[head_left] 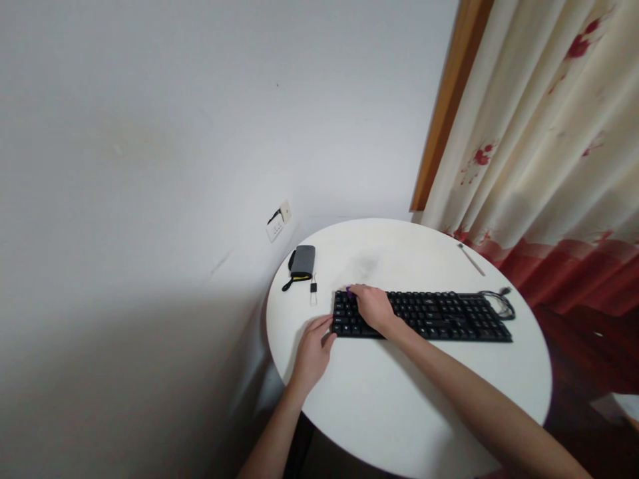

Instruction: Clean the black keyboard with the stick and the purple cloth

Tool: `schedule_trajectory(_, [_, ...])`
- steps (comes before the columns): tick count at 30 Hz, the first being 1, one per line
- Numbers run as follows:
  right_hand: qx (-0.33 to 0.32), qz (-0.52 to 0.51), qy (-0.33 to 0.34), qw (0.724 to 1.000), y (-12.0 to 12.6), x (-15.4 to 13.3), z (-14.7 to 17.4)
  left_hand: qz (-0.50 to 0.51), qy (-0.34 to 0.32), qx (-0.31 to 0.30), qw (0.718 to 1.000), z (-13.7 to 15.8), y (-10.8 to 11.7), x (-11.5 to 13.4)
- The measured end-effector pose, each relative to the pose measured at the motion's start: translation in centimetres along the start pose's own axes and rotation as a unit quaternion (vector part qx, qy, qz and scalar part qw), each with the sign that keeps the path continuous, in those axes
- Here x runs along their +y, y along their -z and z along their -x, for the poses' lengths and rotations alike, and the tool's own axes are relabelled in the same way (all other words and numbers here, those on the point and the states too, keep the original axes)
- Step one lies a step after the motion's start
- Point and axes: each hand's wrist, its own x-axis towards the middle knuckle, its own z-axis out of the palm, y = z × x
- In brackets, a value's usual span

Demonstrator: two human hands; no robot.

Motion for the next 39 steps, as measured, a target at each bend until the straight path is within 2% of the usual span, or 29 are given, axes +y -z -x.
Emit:
schedule_trajectory(3, [0.018, -0.019, 0.019, 0.999, -0.8, 0.1, 1.4, 0.001, -0.002, 0.002, 1.000, -0.1, 0.0, -0.1])
schedule_trajectory(8, [0.020, -0.053, 0.087, 0.995, -2.1, -0.2, 5.9, 0.001, -0.004, 0.003, 1.000, 0.0, -0.3, -0.8])
schedule_trajectory(12, [0.010, -0.097, 0.115, 0.989, -1.8, -0.3, 8.4, 0.003, -0.007, 0.003, 1.000, 0.0, -0.5, -1.0])
schedule_trajectory(15, [0.039, -0.123, 0.097, 0.987, -0.5, 0.0, 7.5, 0.002, -0.007, 0.004, 1.000, 0.1, -0.5, -0.9])
schedule_trajectory(19, [0.081, -0.082, 0.023, 0.993, 1.0, 0.7, 3.3, 0.000, -0.007, 0.003, 1.000, 0.1, -0.4, -0.8])
schedule_trajectory(22, [0.049, -0.036, -0.018, 0.998, 1.2, 0.7, 0.7, 0.000, -0.004, 0.002, 1.000, 0.1, -0.2, -0.5])
schedule_trajectory(24, [0.020, -0.019, -0.011, 1.000, 0.7, 0.5, 0.2, 0.000, 0.000, 0.003, 1.000, 0.1, -0.1, -0.2])
schedule_trajectory(28, [0.020, -0.034, 0.037, 0.999, -0.9, 0.0, 2.1, 0.003, 0.003, 0.000, 1.000, 0.0, 0.0, 0.2])
schedule_trajectory(33, [0.018, -0.073, 0.125, 0.989, -2.3, -0.1, 7.3, 0.002, 0.001, -0.003, 1.000, 0.0, -0.2, -0.1])
schedule_trajectory(36, [0.008, -0.108, 0.144, 0.984, -1.6, 0.1, 9.3, 0.002, 0.000, -0.002, 1.000, 0.0, -0.2, -0.3])
schedule_trajectory(39, [0.040, -0.137, 0.114, 0.983, 0.0, 0.5, 8.6, 0.000, -0.002, -0.001, 1.000, 0.0, -0.3, -0.5])
